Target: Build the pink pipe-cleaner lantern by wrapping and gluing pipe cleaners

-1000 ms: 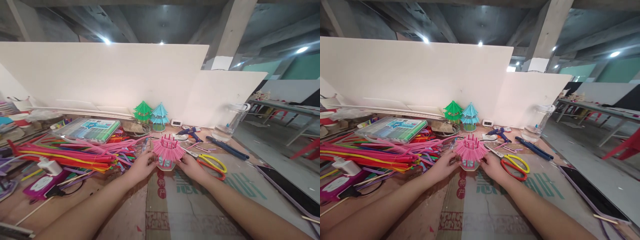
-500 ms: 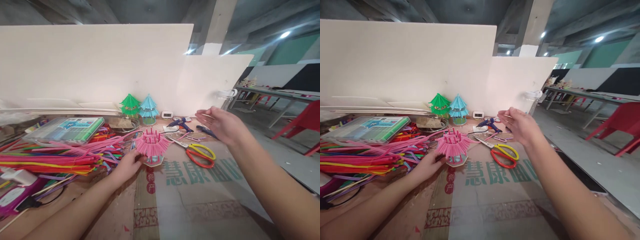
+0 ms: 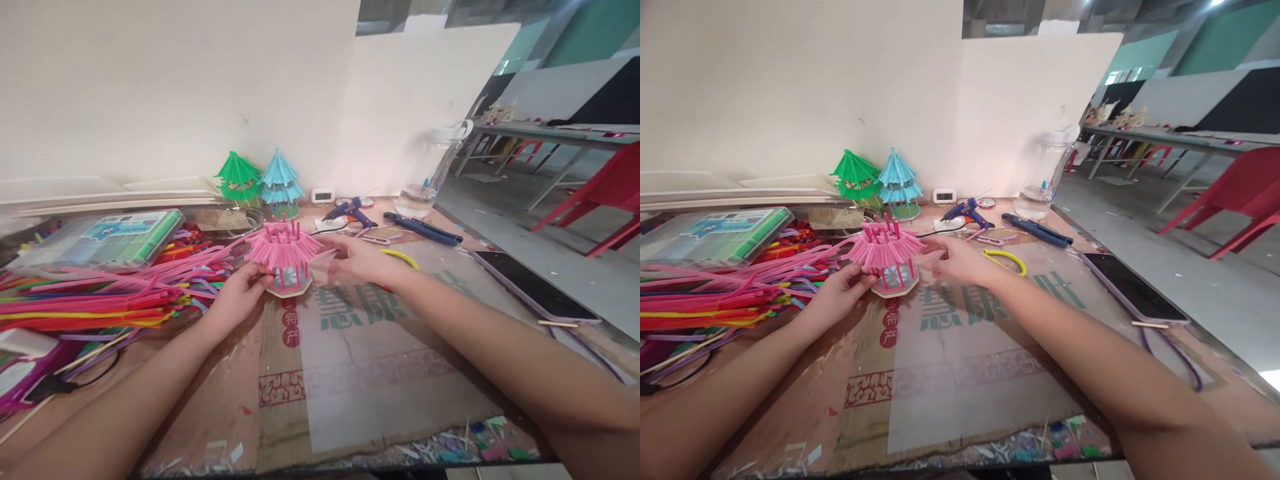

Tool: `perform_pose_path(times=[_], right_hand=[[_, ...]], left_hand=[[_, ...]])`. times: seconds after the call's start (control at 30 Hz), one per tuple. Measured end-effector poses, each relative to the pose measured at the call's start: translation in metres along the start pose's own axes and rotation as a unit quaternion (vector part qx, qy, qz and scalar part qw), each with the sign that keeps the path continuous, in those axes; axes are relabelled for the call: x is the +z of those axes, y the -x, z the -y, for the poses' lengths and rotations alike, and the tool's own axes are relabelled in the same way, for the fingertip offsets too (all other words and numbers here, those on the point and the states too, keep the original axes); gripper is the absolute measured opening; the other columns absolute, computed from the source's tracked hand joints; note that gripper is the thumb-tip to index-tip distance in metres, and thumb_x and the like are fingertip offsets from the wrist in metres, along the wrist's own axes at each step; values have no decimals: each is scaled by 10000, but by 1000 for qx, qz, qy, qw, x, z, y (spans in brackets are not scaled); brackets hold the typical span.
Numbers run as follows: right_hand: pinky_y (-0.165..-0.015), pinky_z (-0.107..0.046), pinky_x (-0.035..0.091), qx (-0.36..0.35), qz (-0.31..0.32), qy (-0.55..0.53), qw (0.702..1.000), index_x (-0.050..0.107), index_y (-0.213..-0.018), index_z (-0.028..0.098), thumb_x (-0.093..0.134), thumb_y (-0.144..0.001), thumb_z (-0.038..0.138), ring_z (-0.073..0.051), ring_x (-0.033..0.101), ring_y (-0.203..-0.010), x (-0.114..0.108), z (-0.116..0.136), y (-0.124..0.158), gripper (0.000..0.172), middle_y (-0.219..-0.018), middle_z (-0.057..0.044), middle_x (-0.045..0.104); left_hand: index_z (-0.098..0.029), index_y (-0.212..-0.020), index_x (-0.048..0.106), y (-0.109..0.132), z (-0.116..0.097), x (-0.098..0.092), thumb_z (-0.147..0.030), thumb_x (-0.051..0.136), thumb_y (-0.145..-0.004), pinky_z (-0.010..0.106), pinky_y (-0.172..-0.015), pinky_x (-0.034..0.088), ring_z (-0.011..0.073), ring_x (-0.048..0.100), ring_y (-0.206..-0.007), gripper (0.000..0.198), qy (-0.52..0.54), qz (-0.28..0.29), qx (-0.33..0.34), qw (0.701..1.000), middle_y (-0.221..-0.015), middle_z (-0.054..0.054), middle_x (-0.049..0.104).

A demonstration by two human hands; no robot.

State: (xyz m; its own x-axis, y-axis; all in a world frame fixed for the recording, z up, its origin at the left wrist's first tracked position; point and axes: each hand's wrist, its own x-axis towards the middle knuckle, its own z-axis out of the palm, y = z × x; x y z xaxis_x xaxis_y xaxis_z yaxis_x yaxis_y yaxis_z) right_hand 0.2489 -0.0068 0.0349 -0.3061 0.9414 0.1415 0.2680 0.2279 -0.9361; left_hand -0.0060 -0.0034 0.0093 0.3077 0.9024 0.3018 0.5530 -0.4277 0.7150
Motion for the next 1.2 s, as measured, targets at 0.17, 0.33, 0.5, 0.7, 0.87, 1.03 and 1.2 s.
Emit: perform_pose_path(times=[0.17,0.33,0.5,0.7,0.87,1.03,1.2], right_hand=[[-420,-214,436,31,-21,-9,999,586,-1225,182,687,-756,227,-71,507,-454,21,-19,1,482,-859,-10,669],[-532,-235,410,-11,-68,18,997,682,-1025,176,691,-740,314,-103,486,-531,27,-27,0,317,-627,57,555],[-611,-263,412,-34,-77,33,996,684,-730,179,644,-752,327,-134,521,-618,29,-25,3,155,-650,20,600],[-589,-261,394,-51,-132,46,989,675,-782,189,505,-838,320,-137,492,-593,26,-25,3,222,-628,21,566],[-560,-265,377,-61,-193,48,978,649,-777,186,541,-807,321,-142,466,-567,20,-24,2,176,-610,17,544],[-580,-265,370,-114,-252,64,959,636,-796,186,519,-865,379,-140,460,-601,3,13,11,237,-638,14,535],[-613,-244,382,-279,-96,238,925,715,-952,198,554,-862,164,-122,529,-674,-7,73,11,188,-851,-24,655]], left_hand=[[-198,-768,557,0,-1,1,-413,513,-784,332,-796,485,210,598,-811,219,6,8,-2,1000,-800,23,632],[-194,-787,568,0,-2,0,-428,492,-784,335,-777,480,213,591,-786,246,4,9,3,1000,-788,29,626],[-195,-770,560,0,-3,-1,-436,487,-792,323,-751,471,203,577,-747,253,-6,13,3,1000,-762,20,602],[-198,-718,548,0,-1,-1,-410,480,-800,308,-691,451,193,552,-701,238,-33,19,13,999,-718,10,578],[-206,-593,501,3,-3,-2,-343,522,-805,284,-637,433,180,539,-647,253,-59,38,23,997,-611,-13,550],[-195,-616,576,6,-4,-2,-309,531,-824,282,-632,451,187,576,-656,242,-62,52,28,996,-640,4,624],[-183,-742,667,7,0,0,-286,545,-836,310,-716,485,215,625,-759,186,-54,49,34,997,-784,48,711]])
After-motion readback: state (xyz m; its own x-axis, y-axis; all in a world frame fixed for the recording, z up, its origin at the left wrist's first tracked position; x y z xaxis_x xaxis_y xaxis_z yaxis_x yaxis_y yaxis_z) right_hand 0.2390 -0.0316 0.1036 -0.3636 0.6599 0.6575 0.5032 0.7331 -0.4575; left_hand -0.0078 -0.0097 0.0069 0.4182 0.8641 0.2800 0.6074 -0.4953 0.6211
